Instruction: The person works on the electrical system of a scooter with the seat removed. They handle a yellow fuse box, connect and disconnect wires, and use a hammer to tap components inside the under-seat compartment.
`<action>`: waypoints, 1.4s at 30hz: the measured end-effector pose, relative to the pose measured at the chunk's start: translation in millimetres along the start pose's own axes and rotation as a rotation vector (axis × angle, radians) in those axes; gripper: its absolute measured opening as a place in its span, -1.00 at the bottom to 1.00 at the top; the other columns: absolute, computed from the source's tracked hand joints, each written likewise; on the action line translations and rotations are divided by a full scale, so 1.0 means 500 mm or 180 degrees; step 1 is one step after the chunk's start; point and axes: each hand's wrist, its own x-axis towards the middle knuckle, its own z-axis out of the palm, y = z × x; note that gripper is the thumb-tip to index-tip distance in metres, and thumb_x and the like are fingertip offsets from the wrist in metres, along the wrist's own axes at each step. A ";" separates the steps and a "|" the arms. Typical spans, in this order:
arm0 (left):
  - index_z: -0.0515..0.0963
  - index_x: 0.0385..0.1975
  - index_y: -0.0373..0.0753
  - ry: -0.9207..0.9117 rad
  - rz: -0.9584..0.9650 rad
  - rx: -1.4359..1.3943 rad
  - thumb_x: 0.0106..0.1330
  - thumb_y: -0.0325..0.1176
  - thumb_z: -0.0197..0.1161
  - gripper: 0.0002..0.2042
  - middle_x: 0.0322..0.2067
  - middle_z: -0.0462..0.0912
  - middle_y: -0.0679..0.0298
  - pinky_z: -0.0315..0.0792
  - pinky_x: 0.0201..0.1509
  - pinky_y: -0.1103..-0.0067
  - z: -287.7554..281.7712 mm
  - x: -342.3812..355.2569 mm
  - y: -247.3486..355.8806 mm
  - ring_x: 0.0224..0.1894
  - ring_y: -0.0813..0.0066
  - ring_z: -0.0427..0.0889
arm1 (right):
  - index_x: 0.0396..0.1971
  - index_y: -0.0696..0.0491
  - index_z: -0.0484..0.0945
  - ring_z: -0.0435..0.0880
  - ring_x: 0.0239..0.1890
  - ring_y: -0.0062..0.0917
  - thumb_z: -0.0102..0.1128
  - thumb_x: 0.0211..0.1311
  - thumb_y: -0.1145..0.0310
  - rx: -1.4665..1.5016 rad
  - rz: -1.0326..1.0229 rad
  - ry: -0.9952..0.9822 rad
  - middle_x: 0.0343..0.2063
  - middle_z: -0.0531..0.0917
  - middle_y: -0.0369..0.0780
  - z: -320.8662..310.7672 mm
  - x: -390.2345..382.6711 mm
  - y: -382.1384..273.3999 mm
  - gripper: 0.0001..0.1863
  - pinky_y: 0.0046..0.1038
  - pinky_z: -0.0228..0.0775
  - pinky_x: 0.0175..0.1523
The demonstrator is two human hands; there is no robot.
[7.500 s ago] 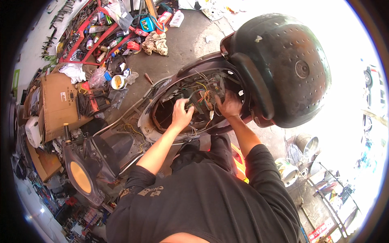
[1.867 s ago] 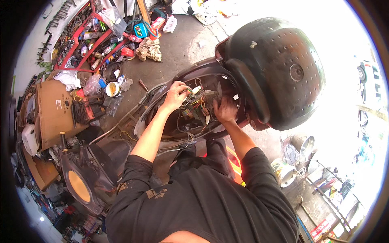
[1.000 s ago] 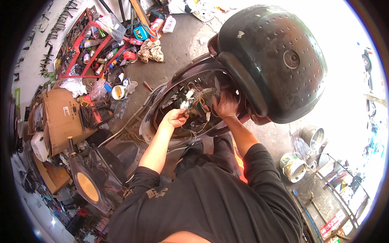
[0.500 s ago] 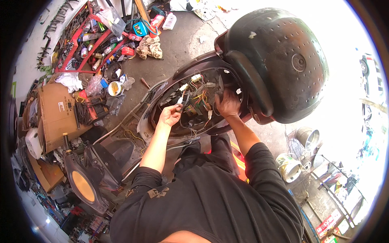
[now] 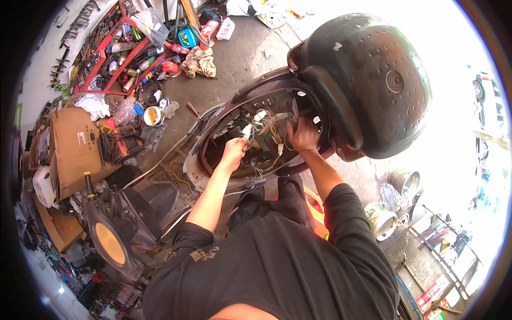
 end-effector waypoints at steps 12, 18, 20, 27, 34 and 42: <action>0.51 -0.39 -0.29 0.0566 0.0601 -0.0987 0.44 -0.29 0.18 -0.79 -0.58 0.43 0.39 0.23 -0.57 0.72 0.076 -0.038 -0.028 -0.61 0.72 0.35 | -0.33 0.09 0.44 0.62 -0.40 -0.07 0.17 0.21 -0.04 0.0003 -0.0203 0.0261 -0.48 0.60 -0.02 0.011 0.009 0.007 -0.56 -0.11 0.47 -0.29; 0.48 -0.25 -0.22 0.0624 0.1211 -0.0180 0.47 -0.31 0.14 -0.87 -0.47 0.55 0.37 0.25 -0.51 0.76 0.012 -0.149 -0.024 -0.55 0.75 0.39 | -0.33 0.10 0.47 0.62 -0.41 -0.10 0.21 0.19 -0.01 -0.0130 -0.0232 0.0274 -0.50 0.58 -0.03 0.017 -0.003 0.018 -0.58 -0.13 0.47 -0.30; 0.48 -0.18 -0.24 0.0525 0.1204 -0.0454 0.48 -0.31 0.12 -0.86 -0.43 0.56 0.34 0.29 -0.48 0.75 0.000 -0.146 -0.029 -0.51 0.72 0.42 | -0.35 0.09 0.45 0.62 -0.42 -0.09 0.21 0.20 -0.01 0.0050 -0.0324 0.0343 -0.51 0.58 -0.04 0.011 0.006 0.013 -0.58 -0.12 0.47 -0.31; 0.48 0.04 -0.31 0.0637 0.1791 -0.1108 0.41 -0.46 0.19 -0.75 -0.24 0.55 0.35 0.41 -0.16 0.66 0.025 -0.089 0.021 -0.25 0.62 0.51 | -0.32 0.11 0.45 0.62 -0.41 -0.07 0.21 0.20 0.01 0.0028 -0.0190 0.0298 -0.48 0.60 0.00 -0.005 0.007 -0.001 -0.58 -0.10 0.47 -0.30; 0.15 0.34 -0.38 0.0476 0.2085 -0.1286 0.36 -0.54 0.21 -0.43 0.26 0.31 0.12 0.36 0.30 0.48 0.045 -0.024 0.151 0.21 0.37 0.43 | -0.26 0.11 0.50 0.63 -0.43 -0.07 0.21 0.20 0.03 0.0091 0.0018 -0.0063 -0.47 0.62 0.00 0.004 0.003 0.017 -0.60 -0.10 0.47 -0.32; 0.38 0.06 -0.42 0.0832 0.0987 0.0676 0.12 -0.20 0.48 -0.39 -0.06 0.53 0.05 0.46 0.10 0.42 0.079 0.032 -0.043 -0.04 0.31 0.56 | 0.14 0.21 0.41 0.68 -0.34 -0.15 0.36 0.06 -0.06 0.0329 0.0340 -0.1151 -0.39 0.66 -0.04 0.000 0.017 0.010 -0.22 -0.18 0.55 -0.18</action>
